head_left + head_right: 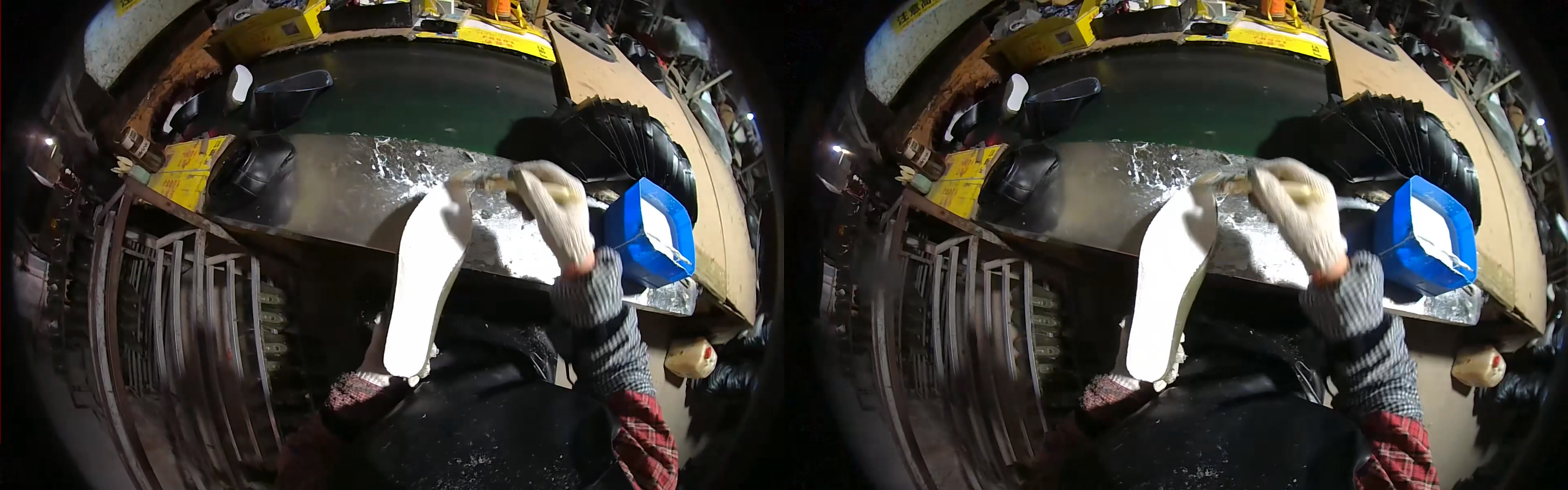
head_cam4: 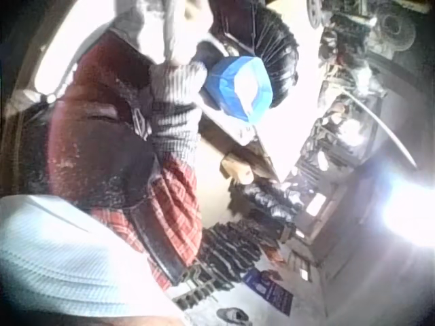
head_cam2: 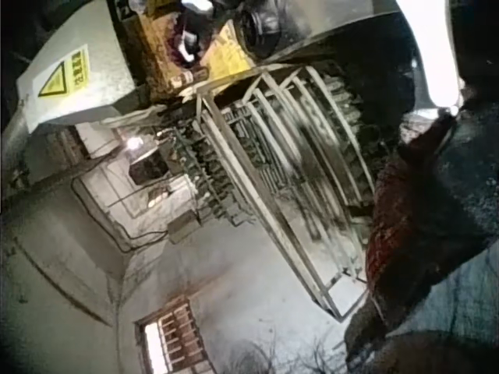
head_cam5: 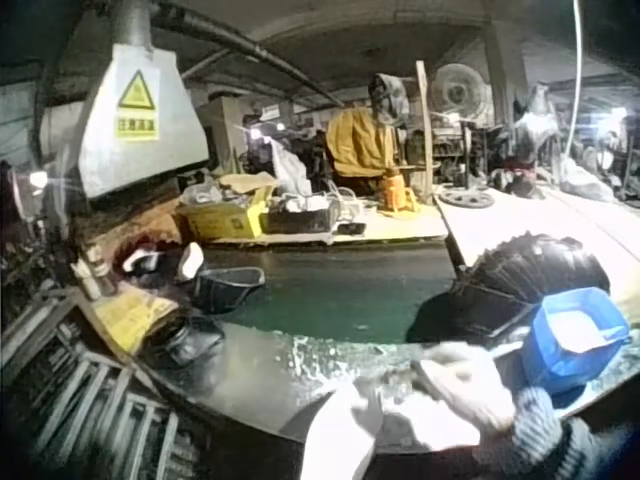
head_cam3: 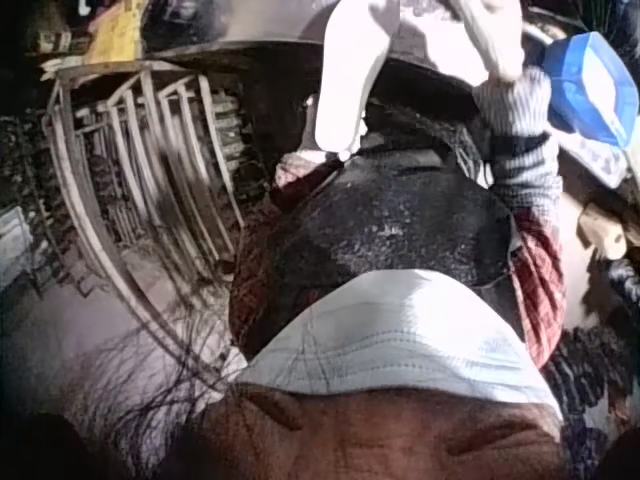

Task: The person repeatedly picks up black shoe parts, applies a white substance from a blue container using a brush, and places the parts on a metal workbench. The process is repeated for multiple shoe parts throughout the clip.

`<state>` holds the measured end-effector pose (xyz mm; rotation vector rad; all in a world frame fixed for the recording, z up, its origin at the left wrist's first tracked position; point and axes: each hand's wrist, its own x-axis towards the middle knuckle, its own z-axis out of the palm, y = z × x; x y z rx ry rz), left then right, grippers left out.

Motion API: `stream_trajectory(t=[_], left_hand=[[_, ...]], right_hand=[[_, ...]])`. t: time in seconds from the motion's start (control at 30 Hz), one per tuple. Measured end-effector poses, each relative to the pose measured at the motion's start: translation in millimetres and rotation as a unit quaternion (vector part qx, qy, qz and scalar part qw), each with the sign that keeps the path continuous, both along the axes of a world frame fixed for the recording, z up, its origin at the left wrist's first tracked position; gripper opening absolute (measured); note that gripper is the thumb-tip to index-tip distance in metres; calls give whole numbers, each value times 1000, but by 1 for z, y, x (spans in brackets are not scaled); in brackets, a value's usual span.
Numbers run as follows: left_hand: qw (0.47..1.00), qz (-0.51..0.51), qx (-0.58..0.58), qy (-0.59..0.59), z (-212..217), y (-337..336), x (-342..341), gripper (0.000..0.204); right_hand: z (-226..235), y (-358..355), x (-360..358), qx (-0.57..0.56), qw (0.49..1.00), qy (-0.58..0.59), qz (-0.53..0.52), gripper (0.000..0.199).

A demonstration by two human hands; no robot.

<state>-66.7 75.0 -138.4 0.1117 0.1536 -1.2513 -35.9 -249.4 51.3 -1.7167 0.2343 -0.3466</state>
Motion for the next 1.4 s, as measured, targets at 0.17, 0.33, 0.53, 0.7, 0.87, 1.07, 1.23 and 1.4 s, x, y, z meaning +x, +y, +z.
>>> stream_trajectory(t=[0.17, 0.33, 0.53, 0.7, 0.87, 1.07, 1.23, 1.4], left_hand=[[995, 75, -31, 54, 12, -2, -8, 80], [997, 26, -57, 42, 40, -3, -5, 85], [987, 97, 130, -1, 80, -8, -12, 75], [979, 115, -27, -165, 55, -8, -17, 69], [981, 154, 118, -7, 63, -9, -20, 76], [995, 77, 62, -18, 45, 2, -12, 79], [995, 71, 73, 15, 29, 6, -6, 83], [996, 52, 50, -52, 2, 14, -5, 82]], right_hand=[[35, 50, -17, -250, 925, -108, 264, 24], [19, 52, -30, -178, 961, -61, 201, 21], [25, 74, -91, -224, 869, -147, 415, 28], [26, 40, -127, -107, 939, 6, 328, 32], [16, 57, -111, -76, 925, -3, 373, 26], [12, 49, -106, -118, 924, -103, 350, 23], [-23, 11, -72, 121, 984, 102, 78, 32], [-29, -2, -36, -239, 960, -142, 35, 24]])
